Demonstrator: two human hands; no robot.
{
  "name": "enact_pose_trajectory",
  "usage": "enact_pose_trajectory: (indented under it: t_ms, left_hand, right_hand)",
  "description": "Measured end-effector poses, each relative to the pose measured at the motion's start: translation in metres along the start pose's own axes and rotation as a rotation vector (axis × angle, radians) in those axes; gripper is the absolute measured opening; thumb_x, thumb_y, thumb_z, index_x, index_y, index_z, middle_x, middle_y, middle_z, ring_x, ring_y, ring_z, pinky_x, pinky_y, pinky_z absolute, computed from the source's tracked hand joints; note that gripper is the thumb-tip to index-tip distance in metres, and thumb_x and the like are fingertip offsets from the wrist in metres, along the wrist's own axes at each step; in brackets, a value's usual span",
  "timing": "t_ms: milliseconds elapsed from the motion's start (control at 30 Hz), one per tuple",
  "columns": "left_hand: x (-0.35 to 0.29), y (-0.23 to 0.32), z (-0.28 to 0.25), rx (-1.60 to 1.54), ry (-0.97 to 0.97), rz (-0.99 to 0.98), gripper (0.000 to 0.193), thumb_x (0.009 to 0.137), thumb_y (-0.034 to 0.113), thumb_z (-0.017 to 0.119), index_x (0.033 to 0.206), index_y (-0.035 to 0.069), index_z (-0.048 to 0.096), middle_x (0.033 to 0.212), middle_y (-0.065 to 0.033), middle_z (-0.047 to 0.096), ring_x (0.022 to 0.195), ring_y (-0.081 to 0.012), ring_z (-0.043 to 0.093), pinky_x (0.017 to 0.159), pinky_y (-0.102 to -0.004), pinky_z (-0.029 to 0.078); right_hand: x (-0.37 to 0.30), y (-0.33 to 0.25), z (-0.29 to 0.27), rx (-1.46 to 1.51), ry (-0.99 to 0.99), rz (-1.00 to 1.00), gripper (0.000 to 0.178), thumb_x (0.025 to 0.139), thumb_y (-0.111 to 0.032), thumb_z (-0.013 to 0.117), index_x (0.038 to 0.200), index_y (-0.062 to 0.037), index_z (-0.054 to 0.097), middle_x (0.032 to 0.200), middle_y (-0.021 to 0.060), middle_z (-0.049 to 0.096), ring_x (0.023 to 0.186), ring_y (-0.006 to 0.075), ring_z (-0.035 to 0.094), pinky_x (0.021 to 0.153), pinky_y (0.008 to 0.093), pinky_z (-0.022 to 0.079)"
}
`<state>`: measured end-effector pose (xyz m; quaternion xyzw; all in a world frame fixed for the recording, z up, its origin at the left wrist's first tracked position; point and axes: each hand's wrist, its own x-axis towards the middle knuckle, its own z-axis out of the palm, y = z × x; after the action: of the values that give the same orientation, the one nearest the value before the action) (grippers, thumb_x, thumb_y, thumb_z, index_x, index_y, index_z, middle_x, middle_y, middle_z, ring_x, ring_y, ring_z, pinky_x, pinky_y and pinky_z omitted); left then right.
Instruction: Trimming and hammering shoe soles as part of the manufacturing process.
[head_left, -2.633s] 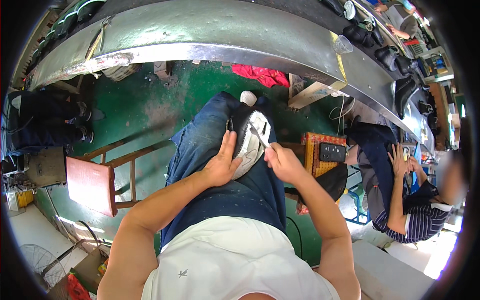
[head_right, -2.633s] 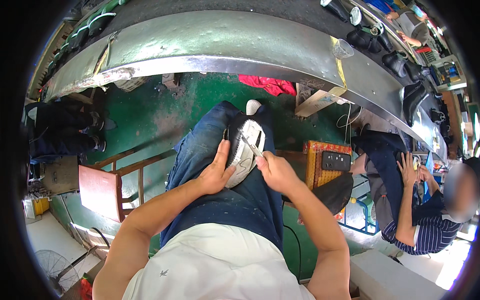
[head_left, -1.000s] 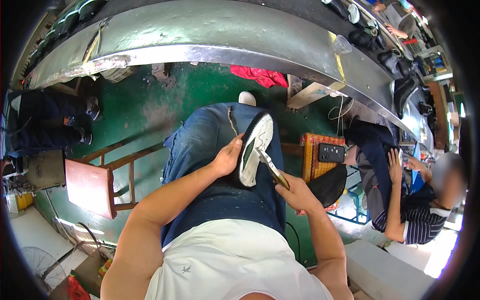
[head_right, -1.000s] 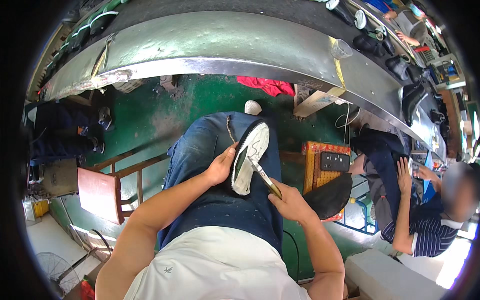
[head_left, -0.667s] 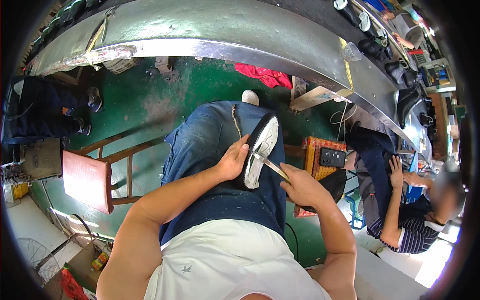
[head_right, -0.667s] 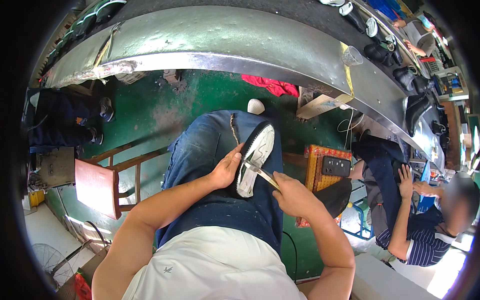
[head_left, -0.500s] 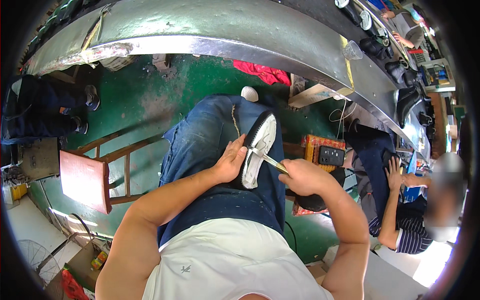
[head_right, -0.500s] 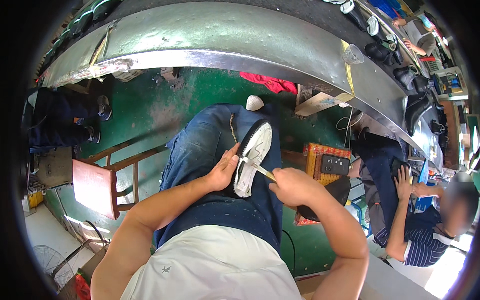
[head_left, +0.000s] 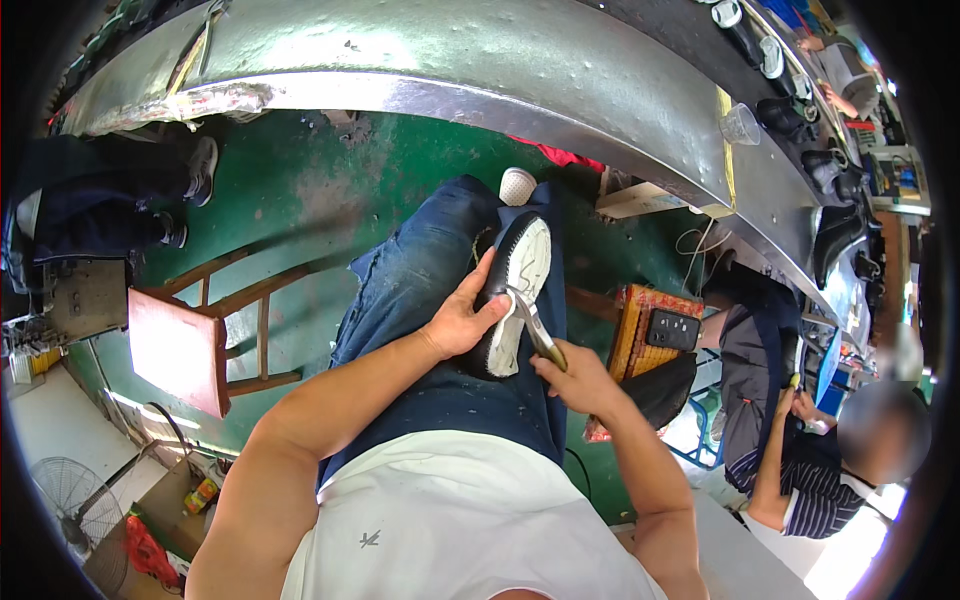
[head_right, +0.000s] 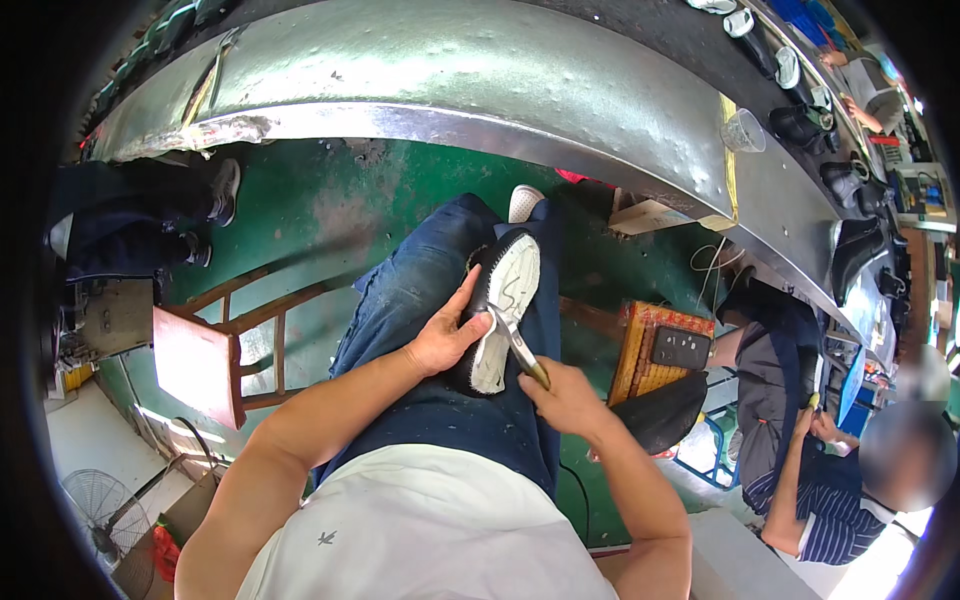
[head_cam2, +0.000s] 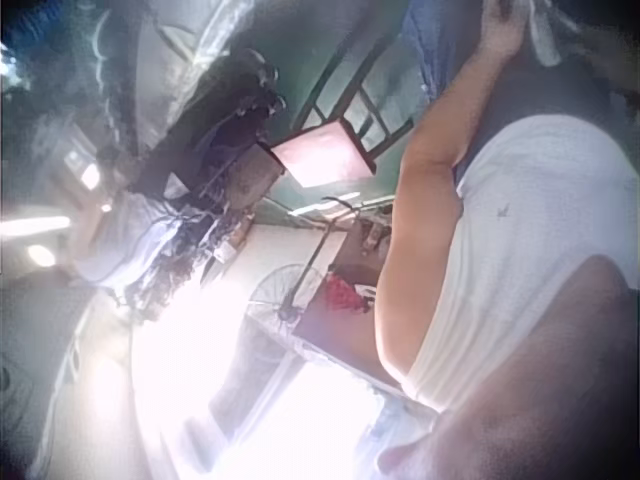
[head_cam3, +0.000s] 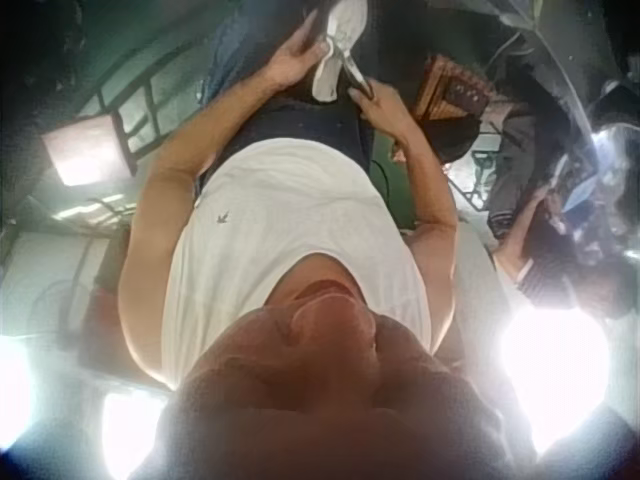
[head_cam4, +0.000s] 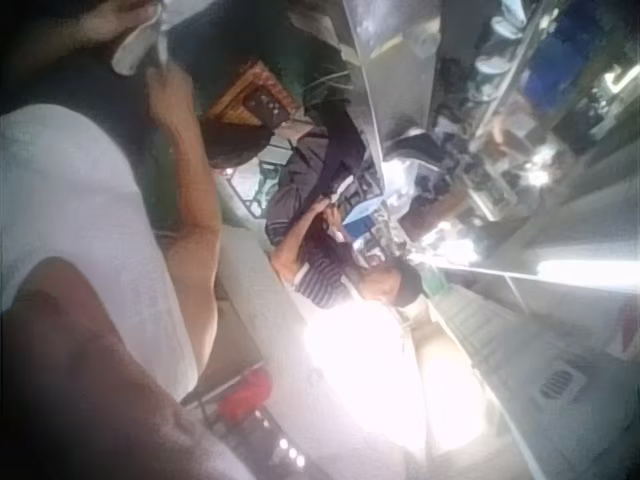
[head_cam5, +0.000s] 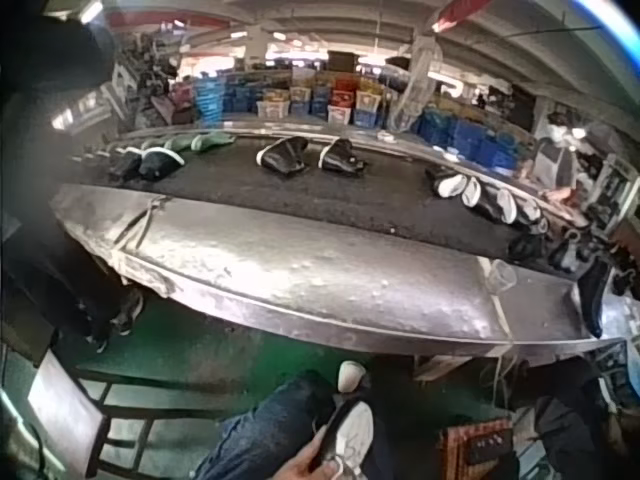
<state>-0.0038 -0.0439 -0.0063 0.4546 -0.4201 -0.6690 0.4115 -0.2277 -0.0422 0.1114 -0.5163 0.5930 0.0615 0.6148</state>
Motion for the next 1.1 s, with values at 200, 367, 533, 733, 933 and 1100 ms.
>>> enact_pose_trajectory:
  t_ms: [200,367,533,733,933,1100]
  left_hand:
    - [-0.002,0.006,0.014,0.243,0.117,-0.004,0.079,0.098,0.021,0.064,0.163,0.005,0.02,0.148,-0.0268,0.047,0.141,-0.0356,0.043,0.118,-0.0384,0.032]
    - [-0.004,0.002,0.017,0.253,0.215,0.082,0.076,0.098,0.018,0.062,0.162,0.006,0.022,0.145,-0.0292,0.05,0.138,-0.0403,0.046,0.115,-0.0412,0.037]
    - [-0.001,0.014,0.014,0.592,0.156,0.33,0.073,0.097,0.011,0.059,0.162,0.01,0.026,0.152,-0.0315,0.04,0.135,-0.0476,0.047,0.114,-0.0432,0.039]
    - [-0.003,0.042,0.017,0.751,0.012,0.221,0.062,0.098,0.01,0.051,0.158,0.016,0.036,0.146,-0.0387,0.044,0.134,-0.0552,0.045,0.109,-0.0475,0.046]
    - [0.0,0.041,0.026,0.897,0.046,0.181,0.054,0.1,0.02,0.049,0.154,0.022,0.042,0.138,-0.0439,0.047,0.105,-0.0537,0.065,0.093,-0.0522,0.055]
    - [0.0,0.042,0.028,0.945,-0.024,0.119,0.054,0.101,0.018,0.05,0.154,0.023,0.041,0.137,-0.0473,0.045,0.114,-0.057,0.059,0.095,-0.0535,0.054]
  right_hand:
    - [0.02,0.001,-0.039,-0.725,0.638,-0.72,0.021,0.094,-0.016,0.066,0.109,-0.0021,0.06,0.087,0.0206,0.067,0.089,0.0397,0.067,0.076,0.0416,0.054]
    - [0.042,-0.002,-0.039,-0.001,-0.066,-0.113,0.024,0.098,-0.024,0.064,0.097,0.0004,0.063,0.078,0.0076,0.067,0.07,0.0176,0.066,0.066,0.0325,0.051]
    - [0.045,0.027,0.026,0.199,0.224,-0.236,0.024,0.1,-0.024,0.061,0.101,-0.0013,0.065,0.074,0.0022,0.065,0.068,0.0124,0.061,0.063,0.0302,0.049]
    - [0.05,0.058,-0.038,0.93,-0.529,0.006,0.033,0.098,-0.026,0.068,0.112,0.0029,0.063,0.09,0.0088,0.068,0.076,0.0172,0.067,0.052,0.024,0.049]
    - [0.028,0.034,-0.065,0.478,-0.281,-0.096,0.042,0.104,-0.035,0.058,0.12,0.0031,0.06,0.094,0.0115,0.07,0.082,0.0194,0.072,0.055,0.0269,0.056]
    - [0.055,0.01,-0.05,0.049,0.182,-0.384,0.052,0.109,-0.043,0.041,0.1,0.0039,0.063,0.079,0.0102,0.069,0.063,0.0186,0.066,0.061,0.0345,0.052]
